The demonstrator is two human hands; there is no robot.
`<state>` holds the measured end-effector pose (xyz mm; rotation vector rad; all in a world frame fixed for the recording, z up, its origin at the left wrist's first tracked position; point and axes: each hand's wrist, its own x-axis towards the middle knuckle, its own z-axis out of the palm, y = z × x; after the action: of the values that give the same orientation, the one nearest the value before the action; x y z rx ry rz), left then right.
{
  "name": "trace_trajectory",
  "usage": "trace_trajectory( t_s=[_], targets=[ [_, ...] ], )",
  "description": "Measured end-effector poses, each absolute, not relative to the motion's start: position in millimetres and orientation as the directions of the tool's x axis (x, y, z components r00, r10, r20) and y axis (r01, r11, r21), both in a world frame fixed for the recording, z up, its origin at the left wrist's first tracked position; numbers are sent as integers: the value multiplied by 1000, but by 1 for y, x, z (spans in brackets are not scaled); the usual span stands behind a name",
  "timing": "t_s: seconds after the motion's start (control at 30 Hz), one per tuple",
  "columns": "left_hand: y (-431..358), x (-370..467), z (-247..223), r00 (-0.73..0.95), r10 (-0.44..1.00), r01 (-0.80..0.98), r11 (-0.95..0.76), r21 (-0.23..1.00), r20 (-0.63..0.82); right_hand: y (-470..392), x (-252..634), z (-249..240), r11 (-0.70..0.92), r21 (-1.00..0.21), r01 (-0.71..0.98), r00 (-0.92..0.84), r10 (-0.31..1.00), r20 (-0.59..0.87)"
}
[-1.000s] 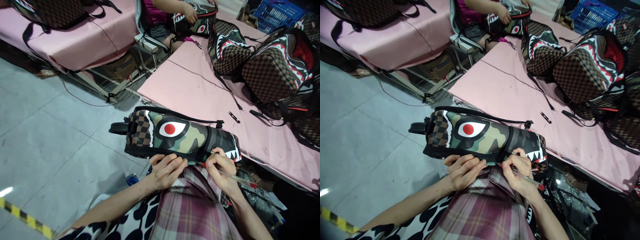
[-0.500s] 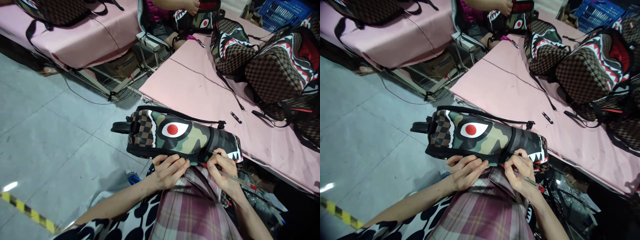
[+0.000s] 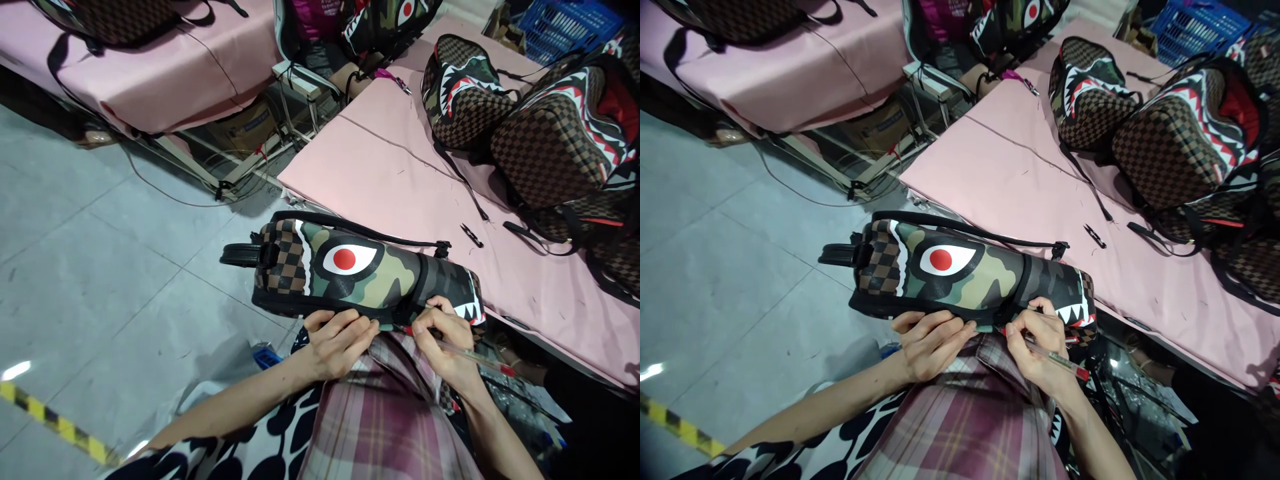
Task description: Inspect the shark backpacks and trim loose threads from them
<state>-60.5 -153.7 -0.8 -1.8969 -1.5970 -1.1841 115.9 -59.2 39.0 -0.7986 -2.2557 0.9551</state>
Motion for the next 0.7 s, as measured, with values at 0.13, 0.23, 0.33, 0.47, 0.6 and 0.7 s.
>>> trace_trajectory(
  t_s=[0.13,0.23,0.33,0.47,0.6,0.7],
  targets=[
    [-154,-60,-2,14,601,934,-293,205,799,-60,116,38,585,-733,346,-689,689,225],
    [-154,-59,-2,33,601,932,-307,193,798,-59,119,38,595,-715,366,-694,686,216],
    [-155,-57,-2,37,612,932,-307,194,790,-58,124,37,569,-738,362,-684,700,204],
    [-154,-55,-2,17,600,933,-297,203,800,-58,127,34,529,-785,321,-664,717,212],
    [-155,-54,-3,8,608,936,-284,208,794,-60,127,32,551,-769,325,-671,707,223],
    [-156,-53,-6,24,623,929,-302,212,782,-59,130,30,561,-751,350,-674,707,215]
  ],
)
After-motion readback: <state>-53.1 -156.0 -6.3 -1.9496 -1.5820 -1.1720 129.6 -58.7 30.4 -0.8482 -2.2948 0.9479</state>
